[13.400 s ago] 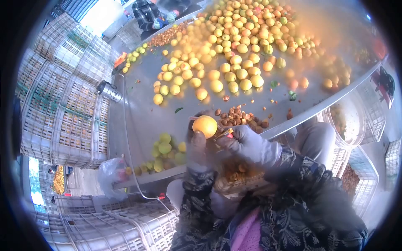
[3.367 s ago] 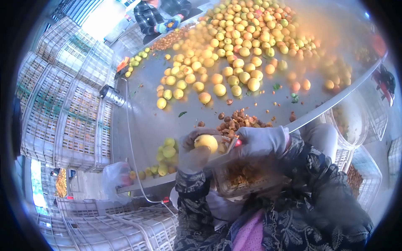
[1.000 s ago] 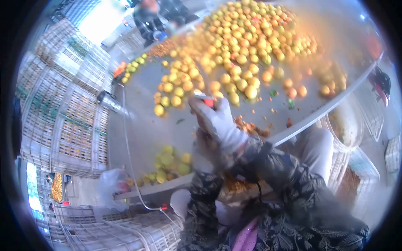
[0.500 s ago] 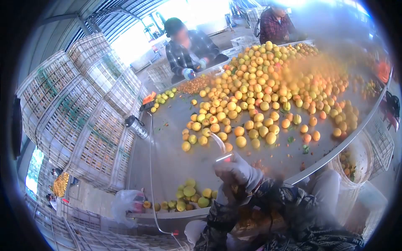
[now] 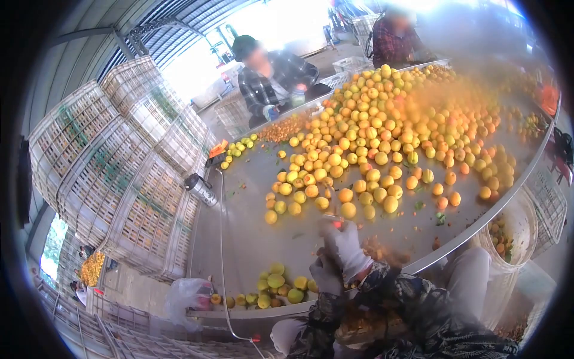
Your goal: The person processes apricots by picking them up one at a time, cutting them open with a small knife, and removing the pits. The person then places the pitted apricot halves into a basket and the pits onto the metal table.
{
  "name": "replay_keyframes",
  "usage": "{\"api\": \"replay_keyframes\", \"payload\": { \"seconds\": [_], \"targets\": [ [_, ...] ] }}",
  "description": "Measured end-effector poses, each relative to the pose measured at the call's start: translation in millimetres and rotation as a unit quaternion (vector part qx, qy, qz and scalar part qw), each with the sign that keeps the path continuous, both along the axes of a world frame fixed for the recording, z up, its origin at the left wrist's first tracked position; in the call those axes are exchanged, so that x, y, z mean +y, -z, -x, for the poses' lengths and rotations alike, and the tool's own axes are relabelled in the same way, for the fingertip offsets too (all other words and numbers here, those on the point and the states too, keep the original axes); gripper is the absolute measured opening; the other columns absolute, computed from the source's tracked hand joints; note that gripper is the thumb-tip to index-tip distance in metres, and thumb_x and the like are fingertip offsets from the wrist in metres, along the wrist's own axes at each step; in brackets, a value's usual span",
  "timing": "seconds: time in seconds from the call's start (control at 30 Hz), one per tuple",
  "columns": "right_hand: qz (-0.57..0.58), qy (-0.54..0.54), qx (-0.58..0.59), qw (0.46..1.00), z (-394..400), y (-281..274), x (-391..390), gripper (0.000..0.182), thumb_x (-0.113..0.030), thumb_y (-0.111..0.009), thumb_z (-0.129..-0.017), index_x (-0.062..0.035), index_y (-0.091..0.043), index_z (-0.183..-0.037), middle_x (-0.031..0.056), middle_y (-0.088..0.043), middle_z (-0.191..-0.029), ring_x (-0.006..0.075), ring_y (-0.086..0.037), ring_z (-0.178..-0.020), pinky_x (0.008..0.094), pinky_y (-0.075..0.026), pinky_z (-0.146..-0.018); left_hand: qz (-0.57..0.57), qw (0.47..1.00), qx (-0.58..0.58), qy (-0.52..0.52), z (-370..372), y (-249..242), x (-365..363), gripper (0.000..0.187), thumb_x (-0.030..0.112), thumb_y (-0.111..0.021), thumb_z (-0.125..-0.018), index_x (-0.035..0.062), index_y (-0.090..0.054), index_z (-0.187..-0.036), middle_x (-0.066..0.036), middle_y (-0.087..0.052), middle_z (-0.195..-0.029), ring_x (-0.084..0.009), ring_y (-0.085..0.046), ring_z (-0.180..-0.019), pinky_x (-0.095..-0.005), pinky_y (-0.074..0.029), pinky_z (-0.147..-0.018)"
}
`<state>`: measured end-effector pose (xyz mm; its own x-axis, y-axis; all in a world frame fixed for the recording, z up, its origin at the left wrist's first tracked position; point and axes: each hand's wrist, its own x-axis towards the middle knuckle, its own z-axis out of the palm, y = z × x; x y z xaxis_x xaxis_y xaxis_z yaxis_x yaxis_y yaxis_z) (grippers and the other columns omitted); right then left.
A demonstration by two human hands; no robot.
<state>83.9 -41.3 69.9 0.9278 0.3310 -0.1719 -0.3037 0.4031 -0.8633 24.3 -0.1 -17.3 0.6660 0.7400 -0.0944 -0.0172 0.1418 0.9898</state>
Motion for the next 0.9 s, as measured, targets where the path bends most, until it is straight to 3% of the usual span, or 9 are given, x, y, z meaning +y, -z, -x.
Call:
{"api": "replay_keyframes", "payload": {
  "seconds": [0.17, 0.27, 0.33, 0.4, 0.47, 0.53, 0.6, 0.8, 0.9],
  "targets": [
    [-0.059, 0.046, 0.126, 0.989, -17.8, 27.1, 2.9, 0.023, -0.024, -0.066, -0.080, -0.0026, -0.060, -0.082, -0.0014, -0.050, -0.062, 0.0092, -0.044, -0.050, 0.0249, -0.033, -0.046, -0.064, 0.996, 0.055, 0.016, 6.0, -12.5, 2.3, 0.036, 0.025, -0.045, -0.098, -0.0051, -0.060, -0.086, -0.001, -0.058, -0.073, -0.0100, -0.050, -0.064, -0.0301, -0.041, -0.056],
    [-0.051, 0.074, 0.053, 0.995, -31.0, 22.5, -6.8, 0.022, -0.025, -0.064, -0.081, -0.0035, -0.059, -0.077, -0.0017, -0.047, -0.059, 0.0094, -0.044, -0.047, 0.0250, -0.033, -0.043, -0.193, 0.966, 0.048, 0.164, 14.3, -20.1, 5.1, 0.028, 0.020, -0.044, -0.098, -0.0038, -0.059, -0.099, -0.002, -0.057, -0.076, -0.0117, -0.051, -0.064, -0.0287, -0.043, -0.060],
    [-0.039, 0.080, 0.068, 0.994, -36.2, 21.4, -12.0, 0.022, -0.026, -0.062, -0.081, -0.0039, -0.059, -0.077, -0.0005, -0.048, -0.058, 0.0101, -0.044, -0.045, 0.0255, -0.033, -0.041, -0.094, 0.973, -0.064, 0.202, 16.1, -30.8, -5.5, 0.021, 0.013, -0.045, -0.096, -0.0010, -0.057, -0.106, -0.003, -0.057, -0.077, -0.0117, -0.053, -0.067, -0.0271, -0.045, -0.064],
    [-0.039, 0.073, 0.042, 0.996, -42.8, 31.9, -15.6, 0.022, -0.026, -0.062, -0.081, -0.0041, -0.059, -0.077, -0.0006, -0.048, -0.058, 0.0101, -0.044, -0.044, 0.0254, -0.033, -0.041, -0.057, 0.977, -0.055, 0.200, 13.0, -25.9, -4.5, 0.019, 0.011, -0.047, -0.095, -0.0008, -0.058, -0.105, -0.004, -0.057, -0.076, -0.0114, -0.054, -0.069, -0.0266, -0.046, -0.066],
    [0.001, 0.061, -0.126, 0.990, -43.3, 35.2, -14.2, 0.022, -0.025, -0.061, -0.082, -0.0045, -0.059, -0.076, -0.0021, -0.046, -0.056, 0.0089, -0.043, -0.044, 0.0243, -0.032, -0.041, -0.020, 0.979, -0.044, 0.197, 9.7, -23.6, -2.8, 0.017, 0.009, -0.049, -0.094, -0.0006, -0.058, -0.104, -0.005, -0.057, -0.076, -0.0110, -0.054, -0.071, -0.0261, -0.047, -0.069],
    [0.000, 0.038, -0.058, 0.998, -35.9, 19.1, -18.1, 0.020, -0.023, -0.061, -0.083, -0.0043, -0.059, -0.076, -0.0027, -0.047, -0.056, 0.0082, -0.043, -0.045, 0.0235, -0.032, -0.042, -0.176, 0.965, -0.039, 0.188, 11.2, -21.5, -0.5, 0.017, 0.007, -0.050, -0.093, -0.0012, -0.058, -0.105, -0.005, -0.061, -0.080, -0.0109, -0.056, -0.073, -0.0267, -0.047, -0.069],
    [0.001, 0.014, 0.015, 1.000, -27.6, 11.9, -20.0, 0.019, -0.022, -0.060, -0.084, -0.0041, -0.060, -0.076, -0.0034, -0.047, -0.057, 0.0075, -0.044, -0.046, 0.0227, -0.032, -0.043, -0.210, 0.959, -0.005, 0.190, 10.0, -4.9, 4.1, 0.018, 0.009, -0.050, -0.093, -0.0016, -0.059, -0.104, -0.007, -0.062, -0.080, -0.0111, -0.056, -0.073, -0.0274, -0.047, -0.069],
    [0.021, 0.024, -0.101, 0.994, -27.0, 20.4, -18.5, 0.020, -0.023, -0.065, -0.087, -0.0048, -0.061, -0.079, -0.0027, -0.048, -0.054, 0.0070, -0.043, -0.042, 0.0232, -0.033, -0.039, -0.316, 0.924, 0.106, 0.186, 12.3, -5.5, 11.8, 0.023, 0.020, -0.056, -0.092, 0.0003, -0.065, -0.101, -0.015, -0.067, -0.081, -0.0206, -0.065, -0.076, -0.0334, -0.048, -0.070],
    [0.093, -0.014, -0.212, 0.973, -36.5, 18.7, -29.0, 0.019, -0.021, -0.067, -0.085, -0.0025, -0.063, -0.083, -0.0012, -0.055, -0.061, 0.0065, -0.051, -0.051, 0.0234, -0.040, -0.045, -0.349, 0.903, 0.160, 0.190, 15.0, -14.6, 8.1, 0.028, 0.027, -0.059, -0.091, 0.0032, -0.067, -0.102, -0.019, -0.068, -0.084, -0.0285, -0.067, -0.081, -0.0375, -0.049, -0.073]
  ]
}}
